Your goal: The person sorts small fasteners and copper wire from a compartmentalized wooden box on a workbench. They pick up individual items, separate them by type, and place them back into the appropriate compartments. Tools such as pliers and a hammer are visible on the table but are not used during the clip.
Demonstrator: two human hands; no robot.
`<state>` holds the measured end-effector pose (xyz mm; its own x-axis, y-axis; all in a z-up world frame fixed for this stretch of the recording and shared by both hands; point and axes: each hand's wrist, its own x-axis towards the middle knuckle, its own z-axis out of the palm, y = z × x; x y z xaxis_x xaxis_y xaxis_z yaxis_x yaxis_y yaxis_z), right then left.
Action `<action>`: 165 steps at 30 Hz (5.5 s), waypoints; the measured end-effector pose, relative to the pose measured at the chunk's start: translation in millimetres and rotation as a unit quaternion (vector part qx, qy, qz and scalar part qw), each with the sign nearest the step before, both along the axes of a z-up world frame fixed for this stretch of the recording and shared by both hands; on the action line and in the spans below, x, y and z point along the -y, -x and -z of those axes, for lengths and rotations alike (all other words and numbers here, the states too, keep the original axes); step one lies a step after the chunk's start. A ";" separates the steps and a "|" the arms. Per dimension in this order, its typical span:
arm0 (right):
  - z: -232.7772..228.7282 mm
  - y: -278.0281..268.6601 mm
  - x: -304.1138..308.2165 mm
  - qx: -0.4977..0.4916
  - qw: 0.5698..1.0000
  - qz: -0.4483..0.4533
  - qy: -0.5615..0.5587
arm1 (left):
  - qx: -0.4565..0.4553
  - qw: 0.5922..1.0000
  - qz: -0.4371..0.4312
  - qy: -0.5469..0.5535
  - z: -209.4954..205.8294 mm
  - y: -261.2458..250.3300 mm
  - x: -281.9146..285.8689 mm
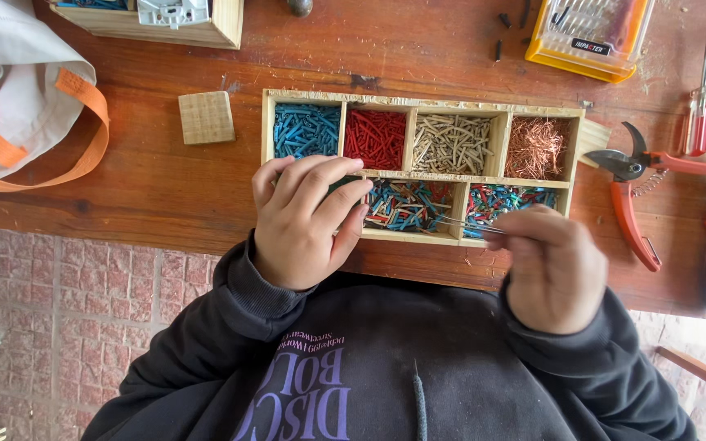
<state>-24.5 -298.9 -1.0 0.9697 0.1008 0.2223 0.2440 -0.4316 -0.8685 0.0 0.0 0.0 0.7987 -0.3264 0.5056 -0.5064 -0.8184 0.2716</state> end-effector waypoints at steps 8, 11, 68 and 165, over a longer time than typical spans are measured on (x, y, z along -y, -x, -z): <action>-0.7 -23.5 -27.0 0.080 0.975 -0.135 0.157 | 0.001 1.000 0.027 0.008 -0.5 -1.2 -2.3; -1.0 -28.3 -28.3 0.064 0.966 -0.154 0.199 | -0.001 0.999 0.034 0.008 -1.5 -1.5 -3.1; -34.5 -12.7 -11.9 0.077 0.976 -0.077 0.190 | -0.001 0.996 0.085 0.033 1.0 -5.4 42.7; -9.8 -21.9 -37.8 0.174 0.882 -0.024 0.437 | -0.146 0.960 0.098 0.216 -4.5 -12.1 1.6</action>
